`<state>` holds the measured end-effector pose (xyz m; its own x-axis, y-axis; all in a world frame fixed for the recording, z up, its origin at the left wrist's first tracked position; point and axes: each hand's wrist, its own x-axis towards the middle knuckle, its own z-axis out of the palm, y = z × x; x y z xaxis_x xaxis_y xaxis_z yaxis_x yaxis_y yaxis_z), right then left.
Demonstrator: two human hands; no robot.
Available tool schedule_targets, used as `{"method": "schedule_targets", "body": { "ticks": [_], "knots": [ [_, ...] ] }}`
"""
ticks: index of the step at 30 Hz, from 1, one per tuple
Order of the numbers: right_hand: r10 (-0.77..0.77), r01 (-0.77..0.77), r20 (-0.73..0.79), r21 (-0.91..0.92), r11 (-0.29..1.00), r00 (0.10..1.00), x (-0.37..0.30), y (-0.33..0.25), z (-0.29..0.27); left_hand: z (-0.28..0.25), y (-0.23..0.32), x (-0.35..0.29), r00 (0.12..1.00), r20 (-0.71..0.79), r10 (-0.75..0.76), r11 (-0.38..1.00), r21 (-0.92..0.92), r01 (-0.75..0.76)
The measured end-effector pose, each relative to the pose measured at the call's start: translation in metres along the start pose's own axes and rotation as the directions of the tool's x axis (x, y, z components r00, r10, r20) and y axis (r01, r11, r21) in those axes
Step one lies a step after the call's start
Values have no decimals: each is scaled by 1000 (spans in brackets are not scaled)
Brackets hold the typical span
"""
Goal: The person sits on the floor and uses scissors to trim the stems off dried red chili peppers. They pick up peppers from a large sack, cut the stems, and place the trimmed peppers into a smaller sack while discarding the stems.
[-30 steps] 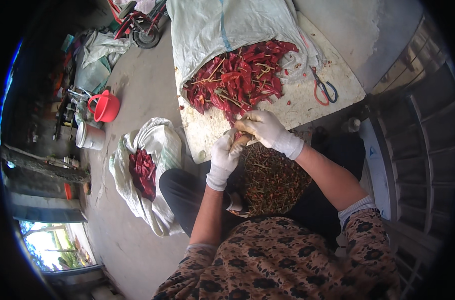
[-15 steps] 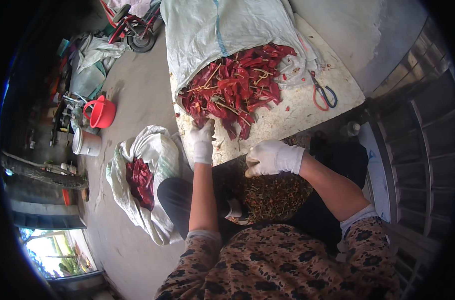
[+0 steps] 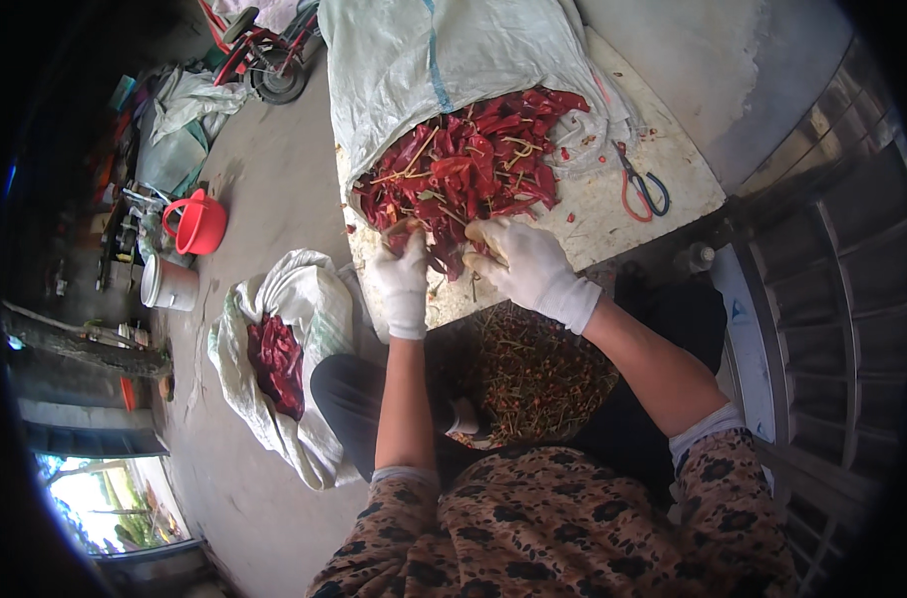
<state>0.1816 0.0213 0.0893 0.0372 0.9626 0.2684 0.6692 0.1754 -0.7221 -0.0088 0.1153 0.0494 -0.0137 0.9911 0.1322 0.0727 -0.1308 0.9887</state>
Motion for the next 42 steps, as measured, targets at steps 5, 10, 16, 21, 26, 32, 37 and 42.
{"method": "schedule_targets", "body": {
  "ticks": [5, 10, 16, 21, 26, 32, 37, 42],
  "knots": [
    [-69, 90, -141, 145, 985, 988, 4, -11, 6, 13, 36, -57, 965, 215, -150, 989, 29, 148],
    [-64, 100, -206, 168, 981, 976, 0, -5, 9, 15, 45, -68, 978, 207, -20, 989, 146, -10],
    [486, -460, 377, 886, 60, 788, 1, -3, 12, 17, 46, -76, 914, 343, 218, 971, 15, -237],
    [340, -346, 230, 876, 335, 912, 11, 6, -39, 19, 28, -53, 998, 41, 56, 920, -390, -36],
    [146, -236, 301, 289, 928, 942, -2, 5, -22, -1, 17, -33, 983, 58, 172, 948, -281, -149],
    [64, -194, 330, 378, 905, 942, 1, 12, 27, 6, 10, -39, 995, 98, -25, 728, -680, 85],
    [220, -364, 317, 525, 769, 923, 2, 15, 7, -34, 33, -23, 996, 23, 81, 793, -607, -50],
    [11, -455, 520, 737, 500, 854, 1, 1, -1, -32, 44, -49, 897, 443, -3, 820, -513, 256]
  ]
}}
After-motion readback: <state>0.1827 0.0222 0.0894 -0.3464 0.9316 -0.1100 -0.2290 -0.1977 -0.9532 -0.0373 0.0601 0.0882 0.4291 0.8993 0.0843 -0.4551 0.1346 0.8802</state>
